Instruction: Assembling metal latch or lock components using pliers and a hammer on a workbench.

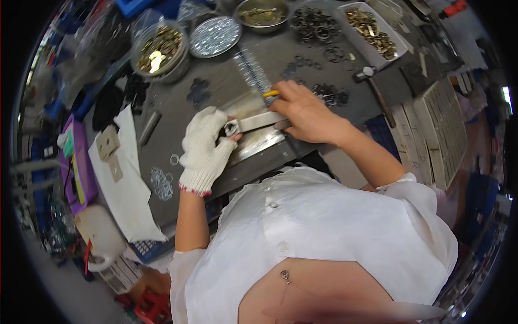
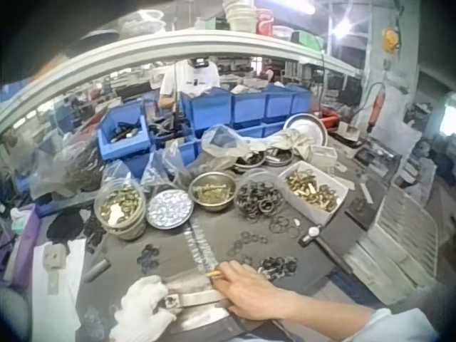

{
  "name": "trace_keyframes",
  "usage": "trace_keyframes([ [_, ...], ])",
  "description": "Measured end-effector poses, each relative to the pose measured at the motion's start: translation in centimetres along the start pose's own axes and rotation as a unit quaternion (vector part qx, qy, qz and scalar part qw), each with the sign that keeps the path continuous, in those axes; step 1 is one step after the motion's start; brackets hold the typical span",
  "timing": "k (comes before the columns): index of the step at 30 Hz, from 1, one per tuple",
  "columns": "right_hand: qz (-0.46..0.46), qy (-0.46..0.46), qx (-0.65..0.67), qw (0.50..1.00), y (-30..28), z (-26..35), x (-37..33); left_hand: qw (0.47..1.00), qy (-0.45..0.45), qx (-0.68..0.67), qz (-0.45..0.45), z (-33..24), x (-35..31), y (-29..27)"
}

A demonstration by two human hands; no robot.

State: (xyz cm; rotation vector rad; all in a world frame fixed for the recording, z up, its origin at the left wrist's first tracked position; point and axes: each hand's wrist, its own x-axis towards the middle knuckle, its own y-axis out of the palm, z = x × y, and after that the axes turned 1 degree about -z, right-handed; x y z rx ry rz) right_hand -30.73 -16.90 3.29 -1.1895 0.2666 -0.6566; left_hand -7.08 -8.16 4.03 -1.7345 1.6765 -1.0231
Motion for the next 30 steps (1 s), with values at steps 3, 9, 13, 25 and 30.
trace_keyframes([
  [3, -0.024, 0.019, 0.061, 0.998, -0.1, -0.5, -0.8, 0.998, 0.053, 0.033, -0.021, -0.3, 0.1, -0.1],
  [9, -0.109, 0.202, 0.044, 0.972, -2.7, -6.3, -0.7, 0.997, 0.056, 0.057, 0.008, -1.6, 0.6, -0.7],
  [13, -0.056, 0.201, 0.029, 0.978, -1.8, -8.7, 1.1, 0.995, 0.059, 0.078, -0.015, -0.6, 1.0, -0.5],
  [25, 0.024, 0.144, -0.013, 0.989, -1.0, -7.8, 5.5, 0.999, -0.005, 0.041, 0.011, -0.4, 0.2, -0.5],
  [30, -0.007, 0.112, 0.184, 0.977, -1.3, -1.1, 5.1, 0.998, -0.036, 0.025, -0.048, 1.0, -2.4, -1.8],
])
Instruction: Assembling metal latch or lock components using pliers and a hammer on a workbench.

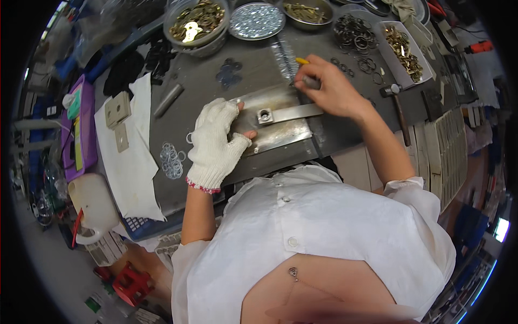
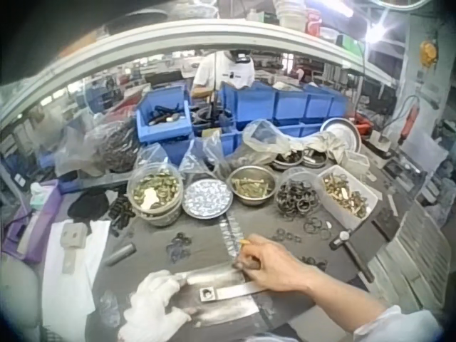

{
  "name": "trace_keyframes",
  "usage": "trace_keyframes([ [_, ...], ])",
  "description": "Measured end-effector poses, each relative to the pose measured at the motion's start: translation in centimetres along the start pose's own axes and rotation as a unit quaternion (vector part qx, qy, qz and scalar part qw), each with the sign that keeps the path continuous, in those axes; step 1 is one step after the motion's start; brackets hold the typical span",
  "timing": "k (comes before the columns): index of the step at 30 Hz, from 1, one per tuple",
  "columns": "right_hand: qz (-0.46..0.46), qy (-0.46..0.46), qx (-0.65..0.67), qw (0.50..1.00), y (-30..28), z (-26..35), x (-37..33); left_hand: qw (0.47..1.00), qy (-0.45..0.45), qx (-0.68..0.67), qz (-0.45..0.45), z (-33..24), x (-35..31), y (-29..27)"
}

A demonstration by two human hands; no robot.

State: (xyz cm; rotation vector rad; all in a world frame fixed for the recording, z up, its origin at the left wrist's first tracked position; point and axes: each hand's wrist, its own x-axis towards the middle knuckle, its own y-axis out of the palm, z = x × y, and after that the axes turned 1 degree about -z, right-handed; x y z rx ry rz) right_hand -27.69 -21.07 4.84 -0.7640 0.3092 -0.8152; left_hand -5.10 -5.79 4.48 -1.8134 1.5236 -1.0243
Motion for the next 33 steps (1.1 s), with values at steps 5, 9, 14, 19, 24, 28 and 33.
trace_keyframes([
  [5, -0.004, -0.129, 0.019, 0.991, 3.5, 2.8, -1.0, 0.999, -0.007, -0.027, -0.046, 1.5, -1.8, -0.8],
  [9, 0.041, -0.109, 0.029, 0.993, 3.6, 4.6, -1.7, 0.996, -0.019, -0.038, -0.083, 2.6, -3.3, -1.2],
  [14, 0.041, -0.086, 0.050, 0.994, 4.0, 4.0, -1.7, 0.995, -0.033, -0.033, -0.085, 2.7, -3.9, -1.3],
  [19, 0.009, -0.128, 0.055, 0.990, 4.2, 3.5, -2.1, 0.993, -0.070, -0.046, -0.089, 2.9, -4.8, -1.6],
  [24, -0.006, -0.147, 0.081, 0.986, 4.5, 2.9, -1.7, 0.992, -0.086, -0.020, -0.093, 3.3, -5.2, -2.0],
  [28, 0.019, -0.118, 0.076, 0.990, 4.7, 3.7, -1.6, 0.986, -0.119, 0.013, -0.118, 4.2, -5.5, -3.3],
  [33, 0.045, -0.111, -0.006, 0.993, 4.2, 4.6, -1.6, 0.973, -0.118, -0.032, -0.197, 6.4, -7.2, -4.5],
])
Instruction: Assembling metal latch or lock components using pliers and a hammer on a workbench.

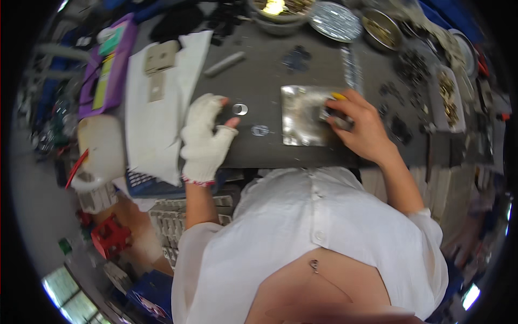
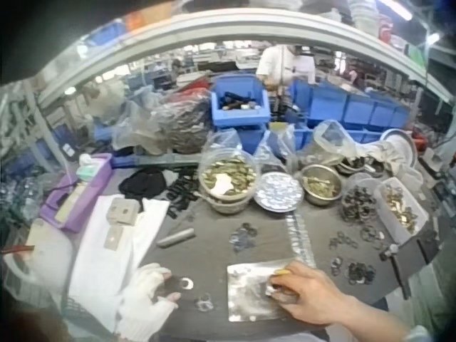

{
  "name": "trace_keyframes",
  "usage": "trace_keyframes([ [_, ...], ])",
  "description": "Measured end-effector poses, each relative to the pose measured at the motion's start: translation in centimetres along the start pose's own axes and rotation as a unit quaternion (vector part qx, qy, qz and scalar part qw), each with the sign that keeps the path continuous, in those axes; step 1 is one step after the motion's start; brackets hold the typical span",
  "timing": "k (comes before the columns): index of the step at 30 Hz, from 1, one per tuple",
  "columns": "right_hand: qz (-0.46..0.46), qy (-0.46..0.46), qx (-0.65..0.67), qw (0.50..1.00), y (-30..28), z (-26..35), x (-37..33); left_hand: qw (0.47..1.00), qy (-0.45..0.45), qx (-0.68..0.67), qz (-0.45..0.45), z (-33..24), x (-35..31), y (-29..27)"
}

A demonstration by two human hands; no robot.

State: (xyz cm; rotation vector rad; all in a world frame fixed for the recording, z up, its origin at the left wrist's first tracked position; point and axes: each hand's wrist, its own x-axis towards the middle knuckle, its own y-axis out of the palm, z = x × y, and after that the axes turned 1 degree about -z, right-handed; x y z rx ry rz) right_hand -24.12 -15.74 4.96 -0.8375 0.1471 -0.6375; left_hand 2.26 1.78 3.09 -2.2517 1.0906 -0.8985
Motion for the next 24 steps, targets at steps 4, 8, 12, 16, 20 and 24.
trace_keyframes([
  [4, 0.013, 0.058, -0.054, 0.997, -0.6, 2.4, -0.1, 0.996, -0.010, 0.083, 0.026, 1.9, 1.3, -2.5],
  [8, 0.013, 0.082, -0.085, 0.993, -0.6, 2.7, 0.1, 0.977, -0.125, 0.172, 0.024, 5.4, 2.5, -5.9],
  [12, 0.031, 0.049, -0.092, 0.994, -1.0, 1.9, 0.5, 0.918, -0.257, 0.300, 0.038, 10.3, 6.9, -8.4],
  [16, 0.123, 0.071, -0.041, 0.989, -1.9, 1.6, 1.9, 0.888, -0.239, 0.383, 0.085, 12.7, 8.9, -8.9],
  [20, 0.082, 0.063, -0.015, 0.995, -1.2, 0.4, 1.4, 0.890, -0.261, 0.353, 0.126, 13.3, 10.9, -9.2],
  [24, 0.050, -0.013, -0.018, 0.999, -0.5, -0.3, 0.3, 0.878, -0.254, 0.388, 0.114, 14.6, 10.9, -10.0],
])
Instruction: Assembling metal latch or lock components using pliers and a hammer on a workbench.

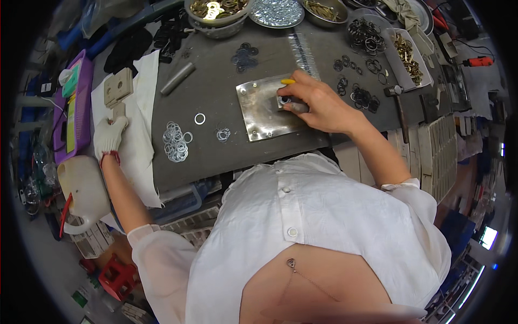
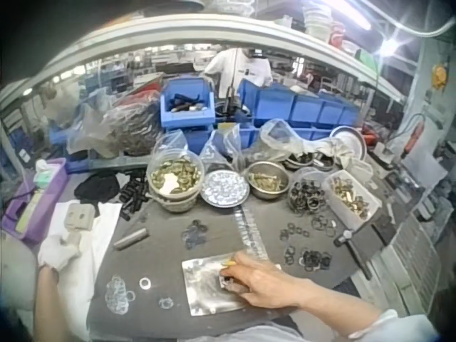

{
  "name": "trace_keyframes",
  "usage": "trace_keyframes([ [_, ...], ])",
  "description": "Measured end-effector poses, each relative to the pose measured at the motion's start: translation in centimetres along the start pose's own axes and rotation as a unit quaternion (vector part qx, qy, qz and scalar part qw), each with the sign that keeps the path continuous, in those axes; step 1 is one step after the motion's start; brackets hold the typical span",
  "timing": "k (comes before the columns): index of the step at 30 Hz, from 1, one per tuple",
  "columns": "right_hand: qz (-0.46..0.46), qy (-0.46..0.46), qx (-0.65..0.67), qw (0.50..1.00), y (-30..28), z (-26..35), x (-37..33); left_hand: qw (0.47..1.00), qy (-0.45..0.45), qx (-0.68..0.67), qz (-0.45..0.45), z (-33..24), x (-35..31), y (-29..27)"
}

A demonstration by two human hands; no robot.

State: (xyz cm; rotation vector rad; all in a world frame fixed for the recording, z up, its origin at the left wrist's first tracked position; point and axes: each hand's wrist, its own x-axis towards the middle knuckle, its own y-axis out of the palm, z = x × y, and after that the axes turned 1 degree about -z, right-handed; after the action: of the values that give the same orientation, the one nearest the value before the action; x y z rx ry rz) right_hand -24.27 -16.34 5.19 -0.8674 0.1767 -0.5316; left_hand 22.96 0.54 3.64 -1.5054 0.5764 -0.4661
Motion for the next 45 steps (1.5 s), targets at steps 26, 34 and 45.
trace_keyframes([
  [26, -0.591, 0.107, 0.192, 0.776, -11.3, -14.9, -10.0, 0.427, 0.131, -0.815, 0.370, -21.3, -19.7, -1.5],
  [34, -0.556, 0.020, 0.416, 0.720, -10.0, -20.9, -11.6, 0.488, 0.158, -0.711, 0.481, -29.1, -23.8, -0.3],
  [45, -0.534, -0.002, 0.538, 0.652, 0.2, -5.6, -11.0, 0.566, 0.158, -0.688, 0.425, -30.1, -25.0, 0.1],
])
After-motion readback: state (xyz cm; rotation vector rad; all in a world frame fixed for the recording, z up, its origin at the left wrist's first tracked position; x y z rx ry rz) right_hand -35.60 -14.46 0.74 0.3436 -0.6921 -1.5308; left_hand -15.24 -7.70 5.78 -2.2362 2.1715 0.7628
